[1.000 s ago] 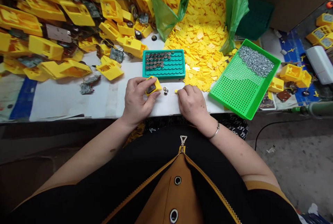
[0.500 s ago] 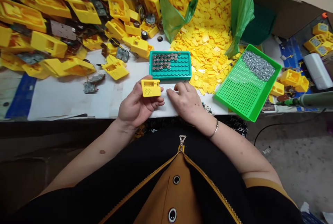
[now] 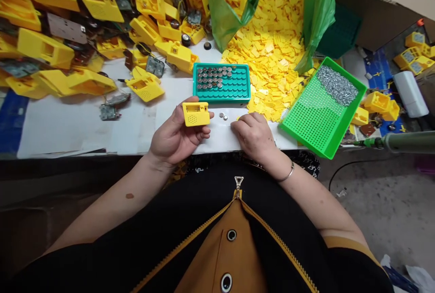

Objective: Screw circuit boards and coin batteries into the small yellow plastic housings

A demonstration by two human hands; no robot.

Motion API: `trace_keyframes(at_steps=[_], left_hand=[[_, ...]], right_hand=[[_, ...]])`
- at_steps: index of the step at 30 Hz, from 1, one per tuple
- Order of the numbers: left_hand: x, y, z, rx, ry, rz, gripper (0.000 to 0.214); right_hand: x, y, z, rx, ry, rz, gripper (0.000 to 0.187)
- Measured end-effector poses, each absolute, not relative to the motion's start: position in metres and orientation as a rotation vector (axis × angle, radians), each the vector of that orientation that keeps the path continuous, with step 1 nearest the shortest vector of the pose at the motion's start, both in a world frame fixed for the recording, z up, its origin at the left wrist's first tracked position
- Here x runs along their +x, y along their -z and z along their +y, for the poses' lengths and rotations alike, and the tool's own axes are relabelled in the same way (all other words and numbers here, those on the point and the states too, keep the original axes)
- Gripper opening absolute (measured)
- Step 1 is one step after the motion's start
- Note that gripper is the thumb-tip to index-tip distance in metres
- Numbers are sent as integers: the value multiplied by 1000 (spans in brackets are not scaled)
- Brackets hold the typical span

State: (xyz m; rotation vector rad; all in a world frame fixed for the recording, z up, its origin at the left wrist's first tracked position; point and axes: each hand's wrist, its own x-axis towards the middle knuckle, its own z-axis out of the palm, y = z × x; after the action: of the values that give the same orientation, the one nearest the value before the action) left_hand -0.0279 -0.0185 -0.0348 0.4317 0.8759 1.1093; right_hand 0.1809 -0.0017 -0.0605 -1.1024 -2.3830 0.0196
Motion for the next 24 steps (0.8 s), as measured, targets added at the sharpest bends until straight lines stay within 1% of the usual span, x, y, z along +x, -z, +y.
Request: trace_keyframes(at_steps=[6, 11, 15, 20, 24], left_hand=[[-27, 37, -18, 448, -1129, 869, 41], [-29, 39, -18, 448, -1120, 876, 42], [-29, 39, -18, 447, -1122, 881, 41], [-29, 37, -18, 445, -1113, 859, 42], [-27, 37, -19, 462, -1107, 873, 42]], right_hand=[[186, 59, -2, -1085, -95, -2353, 17], [192, 59, -2, -1147, -231, -2191, 14], [192, 59, -5, -1216, -181, -2157, 15], [186, 57, -10, -1227, -93, -2300, 19], [186, 57, -13, -1215, -115, -2390, 19]])
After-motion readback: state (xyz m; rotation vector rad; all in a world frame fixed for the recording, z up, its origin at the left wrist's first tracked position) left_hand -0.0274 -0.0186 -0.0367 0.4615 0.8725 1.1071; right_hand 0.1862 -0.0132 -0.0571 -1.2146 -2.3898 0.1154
